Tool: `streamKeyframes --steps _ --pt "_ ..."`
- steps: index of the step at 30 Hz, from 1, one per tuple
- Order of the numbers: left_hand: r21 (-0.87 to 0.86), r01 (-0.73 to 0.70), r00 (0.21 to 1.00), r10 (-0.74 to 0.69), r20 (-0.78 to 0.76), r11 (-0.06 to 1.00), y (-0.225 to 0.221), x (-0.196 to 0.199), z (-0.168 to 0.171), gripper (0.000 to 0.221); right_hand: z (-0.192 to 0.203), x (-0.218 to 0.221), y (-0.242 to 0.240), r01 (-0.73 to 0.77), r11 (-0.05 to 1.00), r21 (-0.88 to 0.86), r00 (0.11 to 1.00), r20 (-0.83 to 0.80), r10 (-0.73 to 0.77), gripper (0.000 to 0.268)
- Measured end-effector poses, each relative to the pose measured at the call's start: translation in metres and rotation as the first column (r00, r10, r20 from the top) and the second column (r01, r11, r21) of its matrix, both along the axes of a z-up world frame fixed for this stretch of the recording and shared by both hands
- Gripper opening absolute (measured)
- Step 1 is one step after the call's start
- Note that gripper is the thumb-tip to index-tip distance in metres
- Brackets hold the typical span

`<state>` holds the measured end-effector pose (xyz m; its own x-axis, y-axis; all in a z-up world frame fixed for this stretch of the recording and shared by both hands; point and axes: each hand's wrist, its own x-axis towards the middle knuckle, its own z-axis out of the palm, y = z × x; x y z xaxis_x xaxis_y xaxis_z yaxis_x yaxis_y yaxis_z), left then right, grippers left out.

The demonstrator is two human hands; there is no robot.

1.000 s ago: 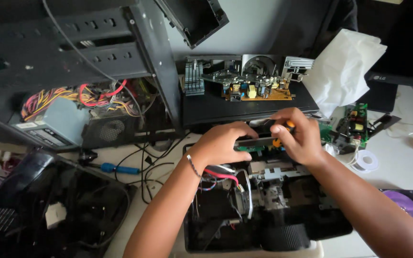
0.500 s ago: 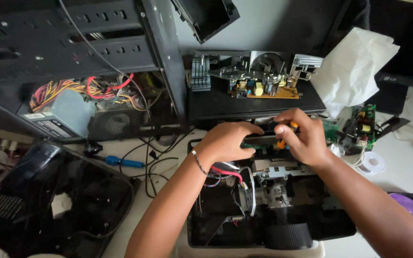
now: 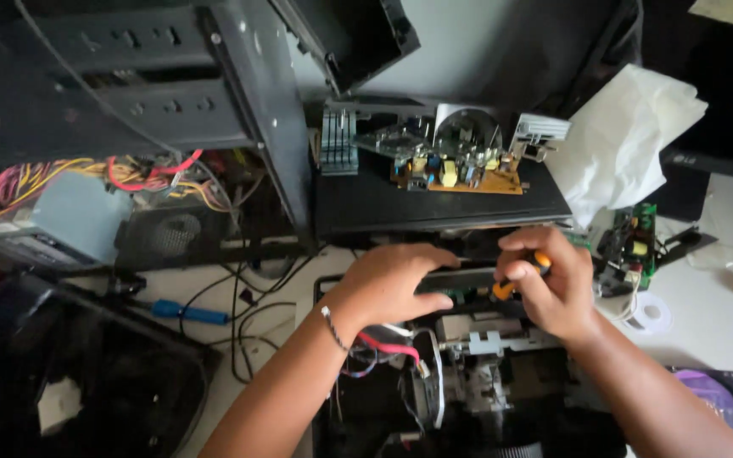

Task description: Repairing and cleaning internal components of an electronic device using a screwdriver and tissue

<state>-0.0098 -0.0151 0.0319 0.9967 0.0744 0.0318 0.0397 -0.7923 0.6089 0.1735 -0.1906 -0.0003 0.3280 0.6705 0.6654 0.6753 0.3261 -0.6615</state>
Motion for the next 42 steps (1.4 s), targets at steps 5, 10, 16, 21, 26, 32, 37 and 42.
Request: streamKeyframes --steps 5,10,16,21,26,32,37,42 --pt "-0.033 0.005 0.999 -0.004 0.043 0.999 0.007 0.004 -0.012 0.046 -0.007 0.005 0.002 -0.015 1.000 0.004 1.000 -0.027 0.016 0.035" --pt "-0.055 0.028 0.997 -0.024 0.068 0.998 0.009 0.002 -0.016 0.040 -0.005 0.001 0.004 -0.043 0.999 -0.021 0.998 -0.040 0.042 0.037" --pt "-0.101 0.008 0.999 -0.005 0.032 0.995 0.013 -0.001 -0.005 0.041 -0.002 -0.007 0.004 0.003 0.998 -0.067 1.000 -0.011 -0.004 0.042" --pt "0.000 -0.048 0.996 0.048 -0.068 0.999 0.018 0.005 -0.017 0.047 0.000 -0.010 -0.006 0.107 0.971 -0.215 0.994 0.010 -0.108 0.037" --pt "-0.015 -0.063 0.996 0.062 -0.063 0.998 0.019 0.001 -0.020 0.040 -0.006 -0.010 -0.007 0.169 0.953 -0.250 0.985 0.068 -0.157 0.033" --pt "-0.128 -0.087 0.996 0.081 -0.047 0.988 0.027 0.000 -0.016 0.046 -0.001 -0.014 -0.004 0.092 0.968 -0.233 0.996 0.010 -0.092 0.034" --pt "-0.230 -0.045 0.999 0.037 -0.038 0.972 0.031 0.001 -0.019 0.044 -0.002 -0.015 -0.003 0.074 0.978 -0.193 0.997 0.002 -0.075 0.032" --pt "-0.508 -0.183 0.970 0.239 0.047 0.842 0.034 0.002 -0.034 0.030 -0.001 -0.016 -0.004 0.071 0.979 -0.189 0.997 0.007 -0.071 0.033"
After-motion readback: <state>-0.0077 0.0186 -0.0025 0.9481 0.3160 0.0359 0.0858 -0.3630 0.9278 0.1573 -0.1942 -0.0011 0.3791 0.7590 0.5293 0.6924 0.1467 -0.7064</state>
